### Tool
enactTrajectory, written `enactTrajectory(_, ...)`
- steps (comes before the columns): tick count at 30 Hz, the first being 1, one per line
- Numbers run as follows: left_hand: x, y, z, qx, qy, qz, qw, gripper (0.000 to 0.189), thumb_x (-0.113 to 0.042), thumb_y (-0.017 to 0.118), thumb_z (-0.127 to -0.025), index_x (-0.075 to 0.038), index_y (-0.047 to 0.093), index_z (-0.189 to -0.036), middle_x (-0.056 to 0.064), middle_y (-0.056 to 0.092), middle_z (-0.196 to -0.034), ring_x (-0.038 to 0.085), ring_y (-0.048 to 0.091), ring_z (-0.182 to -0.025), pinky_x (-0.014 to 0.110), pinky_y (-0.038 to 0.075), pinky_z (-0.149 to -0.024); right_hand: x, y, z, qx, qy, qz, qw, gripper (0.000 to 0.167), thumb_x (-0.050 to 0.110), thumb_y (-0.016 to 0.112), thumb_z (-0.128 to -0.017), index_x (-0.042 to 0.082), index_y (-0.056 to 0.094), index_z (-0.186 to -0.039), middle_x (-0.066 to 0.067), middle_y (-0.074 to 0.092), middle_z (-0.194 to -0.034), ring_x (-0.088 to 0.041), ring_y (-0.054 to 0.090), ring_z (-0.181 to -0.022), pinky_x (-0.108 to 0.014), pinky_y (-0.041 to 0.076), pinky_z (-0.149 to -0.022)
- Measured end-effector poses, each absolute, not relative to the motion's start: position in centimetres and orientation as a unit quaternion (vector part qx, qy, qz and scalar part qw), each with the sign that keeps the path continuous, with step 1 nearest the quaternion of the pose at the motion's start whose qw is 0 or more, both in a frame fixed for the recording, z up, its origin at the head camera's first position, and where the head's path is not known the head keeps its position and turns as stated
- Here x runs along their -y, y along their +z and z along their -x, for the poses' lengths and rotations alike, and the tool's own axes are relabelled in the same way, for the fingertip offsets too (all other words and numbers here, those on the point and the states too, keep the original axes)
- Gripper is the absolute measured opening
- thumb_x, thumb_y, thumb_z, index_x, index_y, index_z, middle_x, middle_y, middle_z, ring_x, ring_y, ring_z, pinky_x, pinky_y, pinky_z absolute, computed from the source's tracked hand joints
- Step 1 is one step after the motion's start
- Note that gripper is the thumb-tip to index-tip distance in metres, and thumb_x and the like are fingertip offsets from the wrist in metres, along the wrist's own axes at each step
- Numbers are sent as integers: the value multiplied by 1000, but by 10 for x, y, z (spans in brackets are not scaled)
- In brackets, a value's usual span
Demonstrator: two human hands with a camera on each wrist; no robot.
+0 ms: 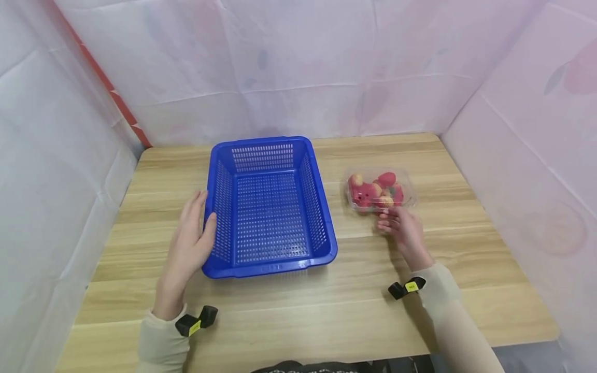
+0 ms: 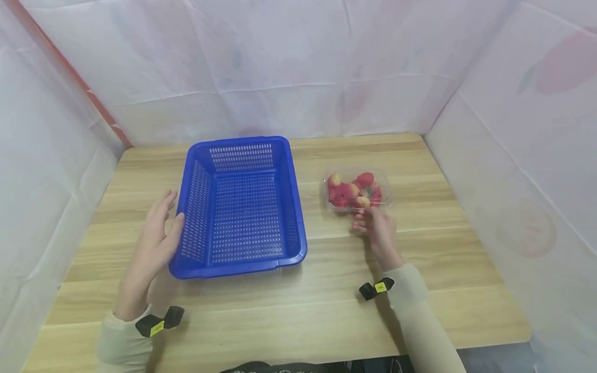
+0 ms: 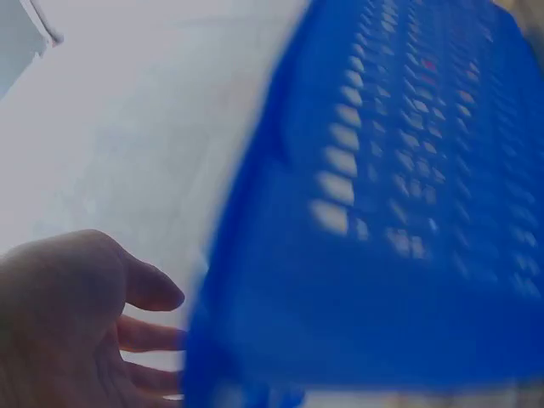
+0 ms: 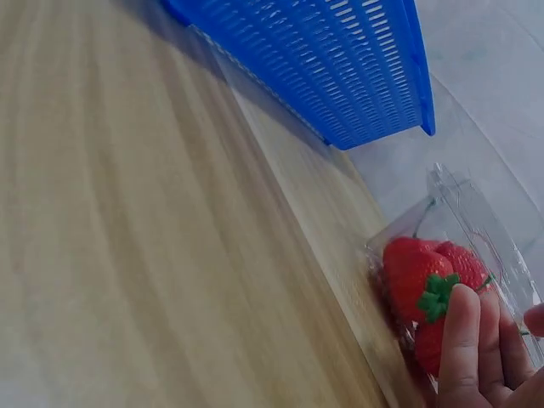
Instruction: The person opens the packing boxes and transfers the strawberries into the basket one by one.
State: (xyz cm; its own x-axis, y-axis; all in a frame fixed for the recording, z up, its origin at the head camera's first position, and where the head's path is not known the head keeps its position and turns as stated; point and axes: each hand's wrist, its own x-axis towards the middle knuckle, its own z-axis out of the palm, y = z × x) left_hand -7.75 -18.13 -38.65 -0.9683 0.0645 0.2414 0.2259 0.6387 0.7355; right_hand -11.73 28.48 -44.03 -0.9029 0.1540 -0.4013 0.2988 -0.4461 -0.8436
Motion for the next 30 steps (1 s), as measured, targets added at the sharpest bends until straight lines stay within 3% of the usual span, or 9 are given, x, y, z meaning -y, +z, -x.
enactTrajectory(6, 140, -370, 71, 839, -456, 230, 187, 40, -3, 53, -97, 2, 54, -136, 18, 56, -137, 33, 50, -130, 43, 37, -108, -286, -438, 103, -561, -802, -197, 51, 22, 8, 45, -103, 0, 61, -91, -7, 67, -82, -18, 68, -70, -31, 57, -71)
enactTrajectory(10, 104, -370, 64, 770, -510, 336, 184, 31, 4, 54, -94, 3, 63, -123, 15, 65, -122, 28, 59, -117, 36, 44, -101, -289, -437, 94, -595, -781, -178, 65, 21, 9, 45, -104, 1, 61, -94, -7, 67, -84, -18, 68, -70, -31, 57, -71)
enactTrajectory(14, 61, -374, 52, 710, -558, 419, 98, 25, 4, 53, -95, 1, 66, -116, 11, 69, -114, 19, 63, -109, 33, 49, -94, -292, -436, 87, -636, -749, -167, 85, 23, 12, 46, -104, 4, 65, -93, -5, 70, -84, -16, 68, -71, -30, 57, -70)
enactTrajectory(17, 30, -382, 37, 679, -590, 436, -21, 22, 0, 52, -98, 0, 68, -113, 6, 71, -99, 5, 62, -83, 24, 53, -73, -295, -437, 84, -682, -710, -165, 66, 27, 12, 48, -102, 0, 68, -89, -3, 70, -78, -13, 67, -65, -28, 56, -65)
enactTrajectory(21, -8, -396, 20, 644, -631, 376, -215, 23, -6, 50, -101, 0, 70, -109, 0, 64, -74, -1, 43, -57, 17, 38, -53, -294, -437, 82, -778, -611, -139, -42, 36, 15, 54, -101, -12, 69, -81, -3, 67, -65, -8, 61, -54, -24, 52, -53)
enactTrajectory(24, -36, -415, 18, 599, -674, 294, -316, 25, -8, 49, -100, 4, 69, -111, -1, 58, -65, 3, 41, -54, 19, 33, -54, -286, -433, 81, -841, -515, -57, -155, 27, 11, 63, -96, -10, 71, -82, -6, 66, -63, -6, 56, -50, -19, 46, -49)
enactTrajectory(27, -62, -441, 23, 576, -713, 225, -329, 28, -8, 49, -98, 7, 63, -116, -3, 56, -65, 6, 42, -55, 19, 33, -54, -273, -426, 83, -863, -433, 79, -247, 4, -2, 70, -87, -5, 72, -87, -9, 67, -67, -6, 55, -52, -14, 44, -52)
enactTrajectory(30, -84, -468, 31, 587, -737, 182, -280, 28, -7, 50, -94, 5, 58, -118, -2, 57, -66, 8, 47, -57, 18, 37, -55, -260, -424, 89, -857, -380, 195, -288, 14, -10, 73, -79, -2, 72, -91, -6, 68, -71, -7, 55, -56, -12, 43, -55)
